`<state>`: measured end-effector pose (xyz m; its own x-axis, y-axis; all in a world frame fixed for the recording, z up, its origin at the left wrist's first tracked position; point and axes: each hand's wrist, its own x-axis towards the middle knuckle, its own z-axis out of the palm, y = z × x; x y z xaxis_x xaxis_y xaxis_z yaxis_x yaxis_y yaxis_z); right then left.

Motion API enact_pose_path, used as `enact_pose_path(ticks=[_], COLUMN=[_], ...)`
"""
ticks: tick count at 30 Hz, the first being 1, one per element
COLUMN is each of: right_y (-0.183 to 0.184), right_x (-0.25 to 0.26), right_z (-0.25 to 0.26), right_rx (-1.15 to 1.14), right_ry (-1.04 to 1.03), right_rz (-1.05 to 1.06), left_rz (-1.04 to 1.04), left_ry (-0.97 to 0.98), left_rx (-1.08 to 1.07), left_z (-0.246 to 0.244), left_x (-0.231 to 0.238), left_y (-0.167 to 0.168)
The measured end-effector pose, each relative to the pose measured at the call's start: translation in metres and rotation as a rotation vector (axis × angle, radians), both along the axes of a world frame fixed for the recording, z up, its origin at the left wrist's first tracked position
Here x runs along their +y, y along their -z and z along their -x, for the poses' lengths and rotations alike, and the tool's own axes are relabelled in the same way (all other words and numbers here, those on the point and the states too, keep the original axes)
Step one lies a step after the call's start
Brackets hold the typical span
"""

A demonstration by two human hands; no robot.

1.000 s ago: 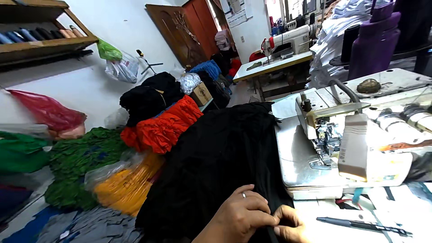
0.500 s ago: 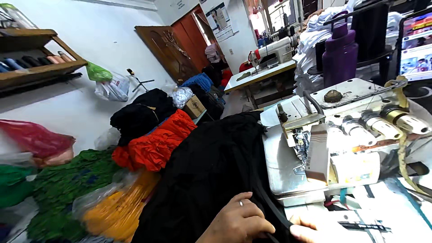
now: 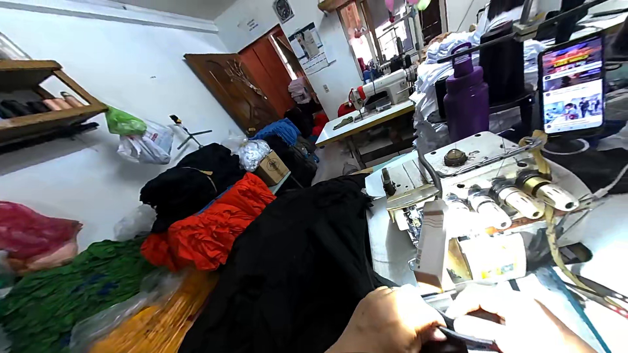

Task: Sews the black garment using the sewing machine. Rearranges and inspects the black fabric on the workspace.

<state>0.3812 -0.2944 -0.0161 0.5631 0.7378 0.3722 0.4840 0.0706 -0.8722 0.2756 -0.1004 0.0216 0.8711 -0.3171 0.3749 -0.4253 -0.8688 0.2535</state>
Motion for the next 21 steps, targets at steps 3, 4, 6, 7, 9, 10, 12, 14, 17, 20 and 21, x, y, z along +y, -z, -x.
enact_pose_path(ticks=[3, 4, 6, 7, 9, 10, 12, 14, 17, 20, 21], right_y=[-0.001, -0.001, -0.002, -0.004, -0.005, -0.006, -0.006, -0.006, -0.009, -0.009, -0.01], right_x=[-0.001, -0.001, -0.001, -0.001, 0.001, 0.002, 0.005, 0.009, 0.013, 0.014, 0.014], right_z=[-0.004, -0.004, -0.005, -0.004, -0.002, -0.002, -0.002, -0.004, -0.002, -0.002, -0.002], right_rx=[0.04, 0.044, 0.019, 0.01, 0.018, 0.011, -0.051, -0.108, -0.161, -0.202, -0.18], right_ry=[-0.007, -0.013, -0.025, -0.031, -0.03, -0.031, -0.036, -0.036, -0.006, 0.02, 0.01], right_rz=[0.007, 0.006, -0.015, -0.018, -0.017, -0.029, -0.076, -0.123, -0.157, -0.16, -0.149], left_rz=[0.046, 0.073, 0.111, 0.114, 0.102, 0.093, 0.105, 0.168, 0.28, 0.384, 0.409], left_ry=[-0.047, -0.055, -0.061, -0.061, -0.061, -0.06, -0.053, -0.048, -0.037, 0.007, 0.02], left_rx=[-0.105, -0.136, -0.164, -0.161, -0.15, -0.148, -0.129, -0.091, -0.044, 0.018, 0.044], left_z=[-0.002, -0.003, -0.004, -0.004, -0.004, -0.004, -0.003, -0.002, 0.001, 0.008, 0.01], left_x=[-0.003, -0.002, 0.001, 0.002, 0.002, 0.002, 0.002, 0.004, 0.01, 0.013, 0.013], left_y=[-0.002, -0.002, -0.003, -0.003, -0.004, -0.004, -0.006, -0.009, -0.01, -0.012, -0.012])
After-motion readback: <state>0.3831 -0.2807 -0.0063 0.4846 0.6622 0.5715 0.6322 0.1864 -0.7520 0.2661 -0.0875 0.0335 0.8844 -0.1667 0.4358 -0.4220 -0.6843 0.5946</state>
